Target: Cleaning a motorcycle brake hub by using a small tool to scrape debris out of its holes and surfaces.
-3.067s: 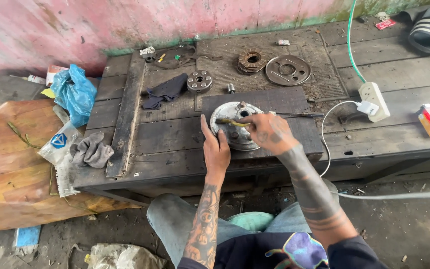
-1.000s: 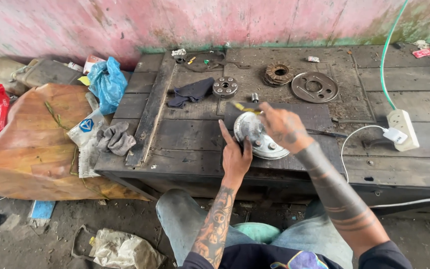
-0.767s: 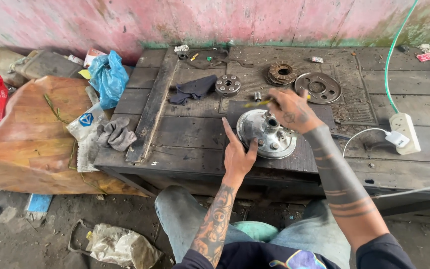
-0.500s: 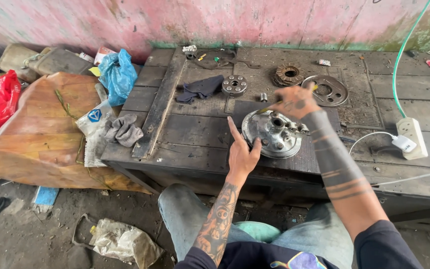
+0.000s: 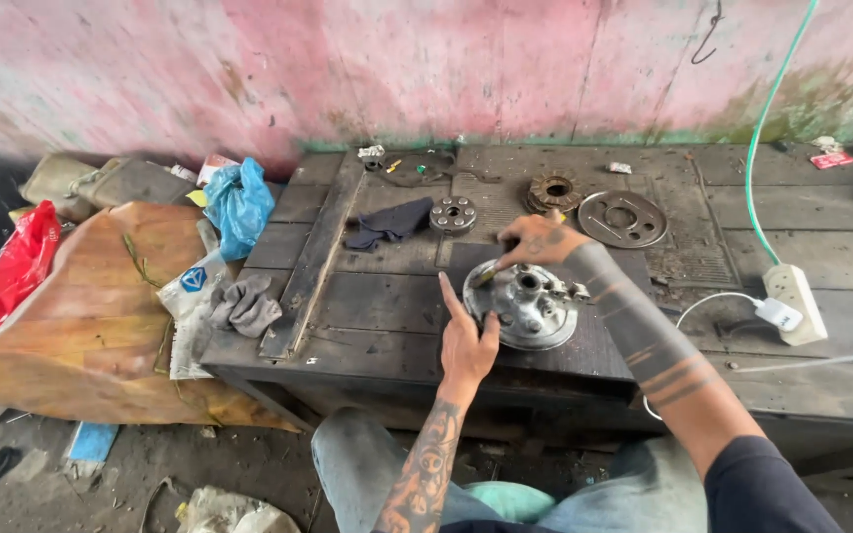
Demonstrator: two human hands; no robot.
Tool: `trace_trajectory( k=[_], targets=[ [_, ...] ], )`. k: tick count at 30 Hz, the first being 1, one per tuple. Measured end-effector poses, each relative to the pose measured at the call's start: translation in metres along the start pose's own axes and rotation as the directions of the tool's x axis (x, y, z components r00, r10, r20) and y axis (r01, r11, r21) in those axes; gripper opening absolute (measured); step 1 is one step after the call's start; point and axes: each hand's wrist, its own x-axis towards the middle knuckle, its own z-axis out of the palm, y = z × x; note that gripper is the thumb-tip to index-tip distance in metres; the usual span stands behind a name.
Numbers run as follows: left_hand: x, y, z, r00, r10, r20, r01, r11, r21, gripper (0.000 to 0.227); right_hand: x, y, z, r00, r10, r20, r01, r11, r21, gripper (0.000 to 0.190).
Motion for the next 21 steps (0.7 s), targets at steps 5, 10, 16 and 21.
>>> trace_trajectory(
  k=[5, 10, 16, 21],
  targets=[
    [-0.004, 0.007, -0.005, 1.0, 0.012, 0.011, -0.011, 1.0, -0.023, 0.09, 0.043, 0.073, 0.013, 0.99, 0.144, 0.007, -0.144, 0.989, 0.018, 0.052],
    [0.001, 0.004, 0.001, 1.0, 0.02, -0.021, -0.02, 1.0, -0.004, 0.088, 0.006, 0.024, -0.009, 1.0, -0.026, -0.002, 0.026, 0.999, 0.021, 0.055],
    [0.0, 0.007, -0.004, 1.0, 0.009, -0.007, -0.01, 0.999, -0.037, 0.095, 0.048, 0.099, 0.022, 0.975, 0.22, 0.03, -0.222, 0.969, 0.108, 0.054],
    [-0.006, 0.022, -0.006, 1.0, 0.016, -0.022, -0.016, 1.0, 0.001, 0.097, 0.02, 0.03, 0.016, 0.99, 0.089, -0.112, -0.109, 0.977, -0.184, 0.033]
  ],
)
